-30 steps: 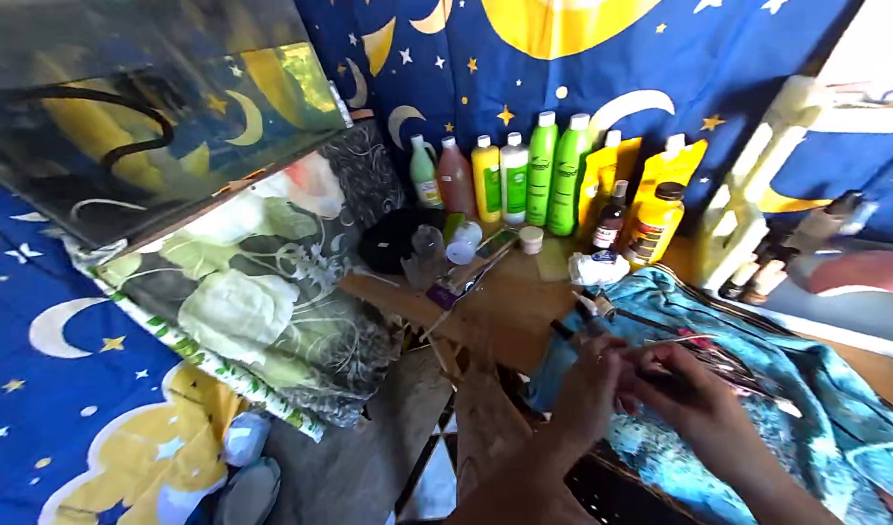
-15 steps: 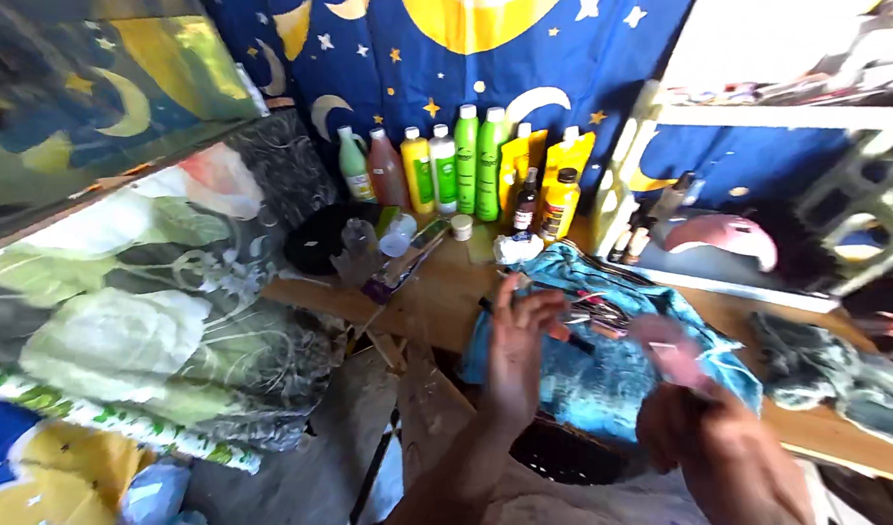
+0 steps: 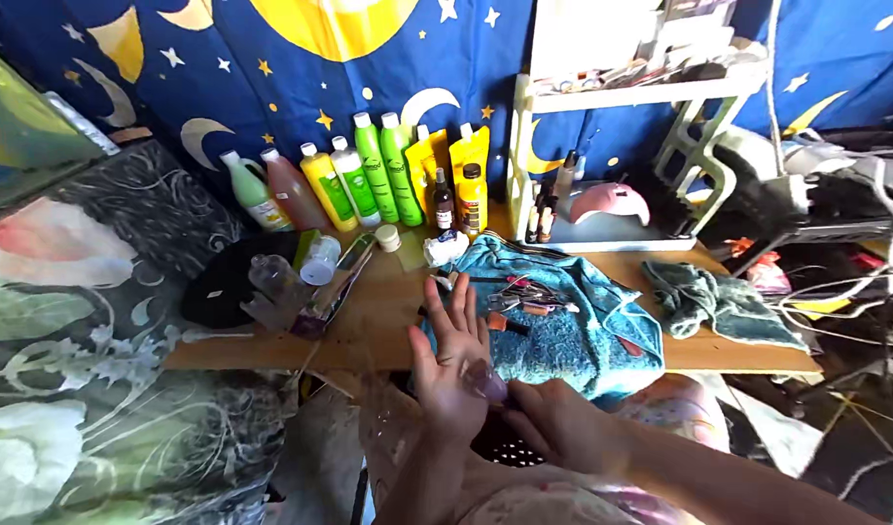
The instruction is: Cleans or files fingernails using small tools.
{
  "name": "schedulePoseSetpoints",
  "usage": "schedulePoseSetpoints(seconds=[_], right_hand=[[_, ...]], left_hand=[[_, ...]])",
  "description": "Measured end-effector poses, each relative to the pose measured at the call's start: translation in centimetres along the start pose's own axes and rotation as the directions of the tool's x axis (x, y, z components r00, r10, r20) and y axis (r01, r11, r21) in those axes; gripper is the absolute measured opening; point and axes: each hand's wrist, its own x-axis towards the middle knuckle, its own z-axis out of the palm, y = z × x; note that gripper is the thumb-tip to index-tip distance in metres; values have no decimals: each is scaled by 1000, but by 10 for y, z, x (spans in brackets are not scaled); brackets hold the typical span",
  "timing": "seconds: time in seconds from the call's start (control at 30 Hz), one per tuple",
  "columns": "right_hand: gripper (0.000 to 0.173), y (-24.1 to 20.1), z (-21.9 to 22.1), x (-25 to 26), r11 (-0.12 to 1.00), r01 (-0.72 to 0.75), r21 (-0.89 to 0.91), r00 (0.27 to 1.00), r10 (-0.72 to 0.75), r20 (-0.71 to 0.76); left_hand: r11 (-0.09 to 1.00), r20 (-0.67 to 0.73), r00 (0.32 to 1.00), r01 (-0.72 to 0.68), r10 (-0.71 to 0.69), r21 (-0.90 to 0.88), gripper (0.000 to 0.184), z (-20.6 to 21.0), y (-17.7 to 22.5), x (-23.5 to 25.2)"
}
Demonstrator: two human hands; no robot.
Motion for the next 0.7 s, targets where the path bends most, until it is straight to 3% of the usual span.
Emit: schedulePoseSetpoints(seconds=[0.03, 0.1, 0.13, 0.17, 0.27, 0.3, 0.43, 0.47, 0.53, 0.57, 0.6, 0.7], right_hand=[[39, -4, -7, 3, 1000, 16, 19, 1000, -16, -2], [39, -11, -22, 7, 979, 91, 183, 982, -57, -179], [37, -11, -18, 5, 943, 121, 310, 959, -30, -283], [36, -6, -10, 0, 930, 103, 353, 956, 5, -292], [37, -2, 2, -6, 968, -166, 188, 985, 154, 79], [38, -7, -1, -3, 967, -174, 187, 983, 159, 95], [38, -10, -11, -3, 884, 77, 461, 967, 46, -249], [36, -5, -4, -9, 891, 40, 452, 977, 60, -206], [35, -6, 2, -12, 945, -161, 284, 987, 148, 67], [37, -10, 2, -11, 952, -202, 231, 976, 175, 132], [39, -16, -4, -8, 960, -169, 224, 984, 151, 92], [43, -16, -11, -7, 940, 89, 329, 972, -10, -234]], left_hand=[[1000, -4, 1000, -13, 14, 21, 88, -3, 0, 1], [998, -49, 998, -36, 39, 57, 87, -8, 1, 4], [998, -65, 997, -31, 34, 48, 86, -8, 1, 4], [999, -60, 998, -25, 27, 33, 85, -6, 1, 4], [1000, 38, 999, -8, 7, 15, 85, -2, 1, 2], [999, 31, 1000, -7, 5, 37, 86, -3, 1, 2], [999, -54, 998, -21, 23, 39, 86, -11, -5, 4], [999, -44, 999, -8, 9, 36, 87, -8, -7, 3], [999, 6, 1000, 30, -30, 32, 90, -2, -9, 0], [998, 12, 999, 45, -45, 50, 91, -4, -11, -2], [995, -17, 998, 55, -53, 79, 92, -6, -11, -2], [992, -99, 994, 49, -38, 115, 89, -12, -16, 0]])
